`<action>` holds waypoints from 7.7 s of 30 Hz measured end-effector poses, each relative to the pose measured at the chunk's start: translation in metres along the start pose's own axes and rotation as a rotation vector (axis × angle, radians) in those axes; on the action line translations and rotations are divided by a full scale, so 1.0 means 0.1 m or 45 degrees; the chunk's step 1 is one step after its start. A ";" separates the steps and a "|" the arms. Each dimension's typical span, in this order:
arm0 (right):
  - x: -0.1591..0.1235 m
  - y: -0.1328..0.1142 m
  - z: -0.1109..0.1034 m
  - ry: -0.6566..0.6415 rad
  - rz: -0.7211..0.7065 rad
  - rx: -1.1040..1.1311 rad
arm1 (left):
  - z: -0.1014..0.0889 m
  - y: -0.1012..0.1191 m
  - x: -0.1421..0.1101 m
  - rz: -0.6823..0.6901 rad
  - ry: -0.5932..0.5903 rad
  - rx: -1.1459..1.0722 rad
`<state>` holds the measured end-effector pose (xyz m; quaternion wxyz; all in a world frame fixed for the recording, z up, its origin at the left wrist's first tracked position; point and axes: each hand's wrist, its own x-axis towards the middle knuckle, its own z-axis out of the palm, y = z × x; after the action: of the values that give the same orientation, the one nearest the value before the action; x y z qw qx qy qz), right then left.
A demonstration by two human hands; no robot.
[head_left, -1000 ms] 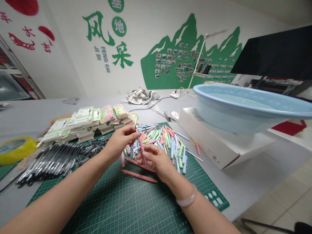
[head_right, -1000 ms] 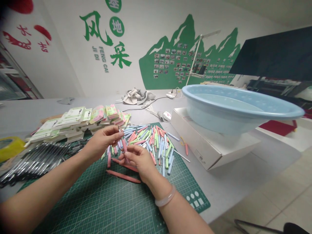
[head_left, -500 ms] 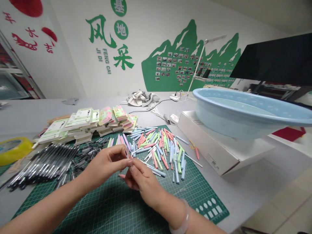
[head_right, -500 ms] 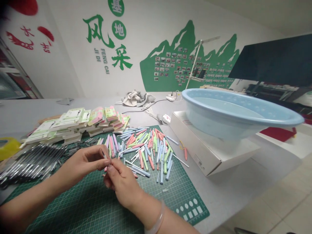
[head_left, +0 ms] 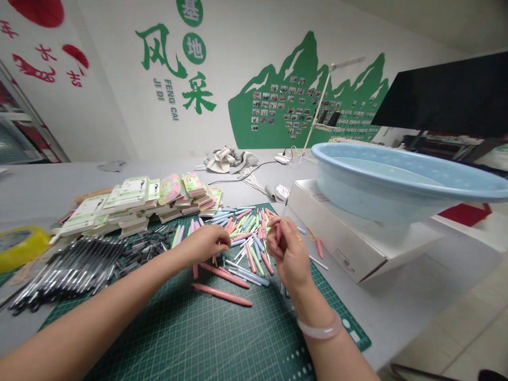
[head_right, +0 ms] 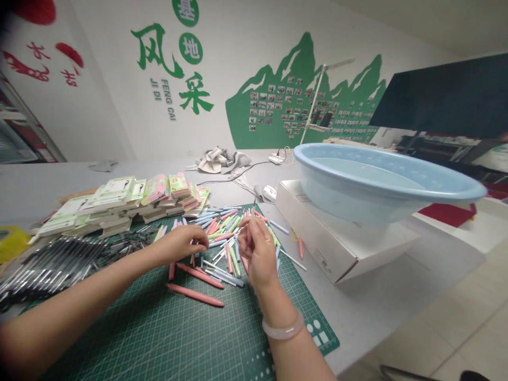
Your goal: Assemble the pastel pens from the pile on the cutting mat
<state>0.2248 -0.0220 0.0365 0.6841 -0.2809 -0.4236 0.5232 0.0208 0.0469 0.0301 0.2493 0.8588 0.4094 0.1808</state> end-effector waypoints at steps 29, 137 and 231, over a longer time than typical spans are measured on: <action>0.06 0.24 -0.10 -0.038 0.063 -0.317 | 0.56 0.60 0.30 -0.360 -0.105 0.606; 0.01 0.41 -0.02 -0.173 0.242 -0.331 | -0.24 0.35 0.30 -0.016 0.403 -1.089; -0.13 0.52 0.14 -0.267 0.574 0.325 | 0.21 0.39 -0.03 -0.102 0.462 -1.504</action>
<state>0.1863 -0.0202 -0.0039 0.5326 -0.2239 -0.3496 0.7375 0.0540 0.0172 0.0350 0.6156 0.5152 0.3081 0.5105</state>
